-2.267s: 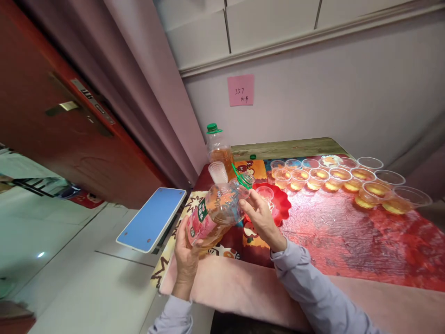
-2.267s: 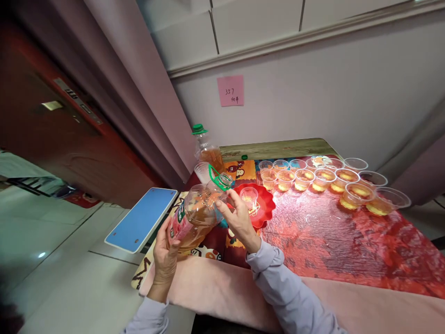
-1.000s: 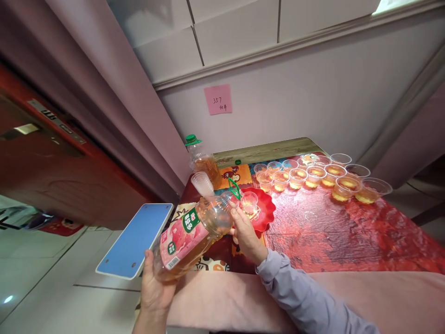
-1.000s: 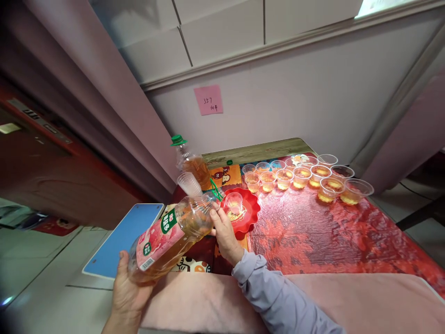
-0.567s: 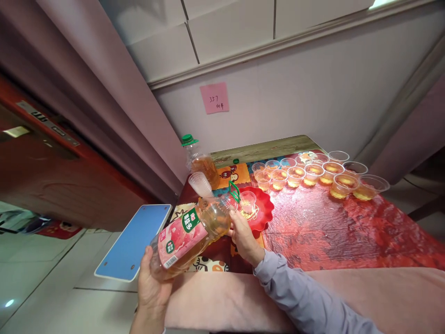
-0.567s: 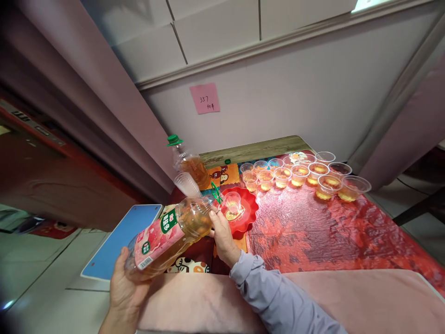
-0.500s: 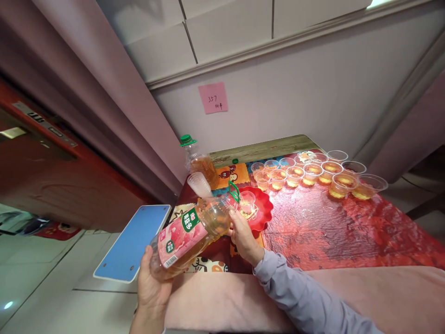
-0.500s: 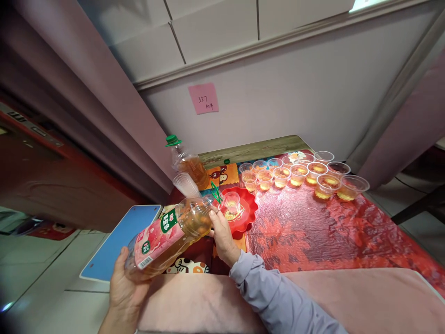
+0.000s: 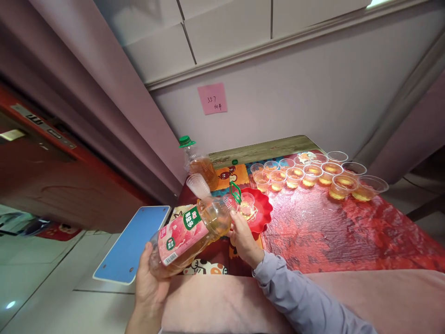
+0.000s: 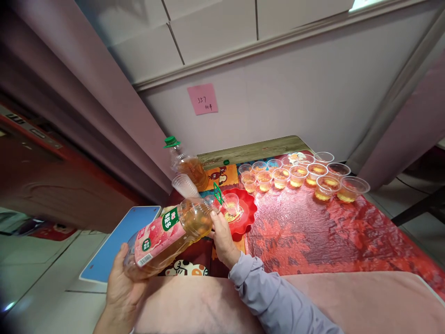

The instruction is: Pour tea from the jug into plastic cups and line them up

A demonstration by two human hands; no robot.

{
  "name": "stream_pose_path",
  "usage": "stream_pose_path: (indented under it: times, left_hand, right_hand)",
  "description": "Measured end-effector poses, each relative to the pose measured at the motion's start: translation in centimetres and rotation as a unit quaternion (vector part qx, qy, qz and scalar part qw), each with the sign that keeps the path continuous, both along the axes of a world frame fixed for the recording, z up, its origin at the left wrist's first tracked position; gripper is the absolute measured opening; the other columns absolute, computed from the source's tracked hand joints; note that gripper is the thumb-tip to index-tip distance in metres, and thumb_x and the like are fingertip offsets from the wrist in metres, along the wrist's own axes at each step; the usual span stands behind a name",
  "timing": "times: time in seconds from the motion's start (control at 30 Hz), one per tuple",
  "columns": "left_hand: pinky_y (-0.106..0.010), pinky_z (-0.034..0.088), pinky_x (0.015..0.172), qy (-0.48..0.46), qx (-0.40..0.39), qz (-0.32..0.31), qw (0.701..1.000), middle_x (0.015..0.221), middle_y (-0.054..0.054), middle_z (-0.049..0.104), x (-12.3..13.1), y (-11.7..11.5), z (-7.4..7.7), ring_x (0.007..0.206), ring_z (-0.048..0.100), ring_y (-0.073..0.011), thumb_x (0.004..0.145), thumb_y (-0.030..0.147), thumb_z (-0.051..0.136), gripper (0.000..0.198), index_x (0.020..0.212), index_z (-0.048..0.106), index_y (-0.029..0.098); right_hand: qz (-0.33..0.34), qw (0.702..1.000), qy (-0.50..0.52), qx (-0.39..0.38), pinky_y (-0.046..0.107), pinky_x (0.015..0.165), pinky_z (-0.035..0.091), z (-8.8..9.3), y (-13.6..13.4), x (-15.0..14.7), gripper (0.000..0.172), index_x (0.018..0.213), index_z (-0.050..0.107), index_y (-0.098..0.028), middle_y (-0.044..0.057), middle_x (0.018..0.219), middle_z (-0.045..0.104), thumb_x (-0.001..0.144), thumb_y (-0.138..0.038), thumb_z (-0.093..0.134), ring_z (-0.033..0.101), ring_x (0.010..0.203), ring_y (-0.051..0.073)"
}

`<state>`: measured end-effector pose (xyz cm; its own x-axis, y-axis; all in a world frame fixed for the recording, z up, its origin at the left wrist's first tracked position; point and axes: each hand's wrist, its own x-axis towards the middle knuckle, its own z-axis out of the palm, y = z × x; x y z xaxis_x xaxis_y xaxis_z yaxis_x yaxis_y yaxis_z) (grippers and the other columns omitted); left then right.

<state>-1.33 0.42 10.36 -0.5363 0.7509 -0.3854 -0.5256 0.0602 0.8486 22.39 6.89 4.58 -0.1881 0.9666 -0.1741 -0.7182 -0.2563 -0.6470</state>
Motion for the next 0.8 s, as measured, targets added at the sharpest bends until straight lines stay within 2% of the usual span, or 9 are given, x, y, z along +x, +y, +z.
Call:
stream_pose_path:
  times: [0.1,0.2,0.33,0.47,0.6,0.8]
  left_hand:
    - [-0.047,0.067,0.099,0.001,-0.005,0.013,1.000,0.117,-0.010,0.087,0.7,0.1,0.6,0.106,0.083,-0.0297,0.100,0.045,0.065,0.044,0.134,0.078,0.020]
    - [-0.048,0.068,0.098,-0.003,-0.009,0.011,1.000,0.116,-0.010,0.087,0.9,0.3,0.9,0.105,0.083,-0.0308,0.100,0.044,0.064,0.044,0.135,0.077,0.020]
    - [-0.055,0.067,0.100,-0.012,-0.009,-0.014,1.000,0.115,-0.012,0.087,0.4,0.3,0.7,0.110,0.082,-0.0361,0.098,0.048,0.067,0.052,0.139,0.075,0.019]
    - [-0.064,0.064,0.102,-0.014,0.005,-0.039,0.999,0.118,-0.014,0.086,-0.3,0.3,0.4,0.113,0.081,-0.0409,0.095,0.051,0.071,0.060,0.146,0.070,0.019]
    - [-0.058,0.065,0.102,-0.006,0.001,-0.030,1.000,0.114,-0.012,0.087,-0.2,0.4,0.8,0.113,0.081,-0.0383,0.093,0.049,0.074,0.056,0.140,0.074,0.019]
    - [-0.053,0.067,0.098,0.012,-0.010,-0.037,0.999,0.109,-0.013,0.087,1.4,0.4,2.4,0.102,0.084,-0.0348,0.093,0.042,0.072,0.044,0.128,0.078,0.016]
  right_hand:
    - [-0.007,1.000,0.008,-0.003,0.044,0.092,0.068,0.1,-0.1,-0.1,0.059,0.128,0.072,-0.029,0.007,0.130,0.081,0.090,-0.075,0.076,0.079,0.117,0.030]
    - [-0.015,1.000,0.016,-0.010,0.043,0.092,0.068,0.0,0.0,-0.2,0.060,0.128,0.071,-0.029,0.005,0.129,0.081,0.089,-0.074,0.077,0.079,0.116,0.028]
    - [-0.016,1.000,0.011,-0.020,0.045,0.094,0.068,-0.2,0.1,-0.3,0.061,0.125,0.072,-0.028,0.006,0.123,0.082,0.088,-0.076,0.077,0.079,0.116,0.029]
    - [-0.010,1.000,0.019,-0.005,0.047,0.098,0.067,-0.3,0.2,-0.3,0.059,0.124,0.073,-0.028,0.006,0.127,0.082,0.089,-0.075,0.076,0.077,0.124,0.031]
    - [-0.015,1.000,0.022,-0.011,0.048,0.097,0.068,-0.5,0.3,-0.3,0.057,0.122,0.073,-0.028,0.006,0.127,0.082,0.090,-0.074,0.076,0.079,0.117,0.030]
    - [-0.014,0.999,0.031,-0.003,0.047,0.096,0.069,-0.8,0.4,-0.3,0.059,0.121,0.074,-0.027,0.006,0.126,0.083,0.087,-0.075,0.078,0.079,0.117,0.031]
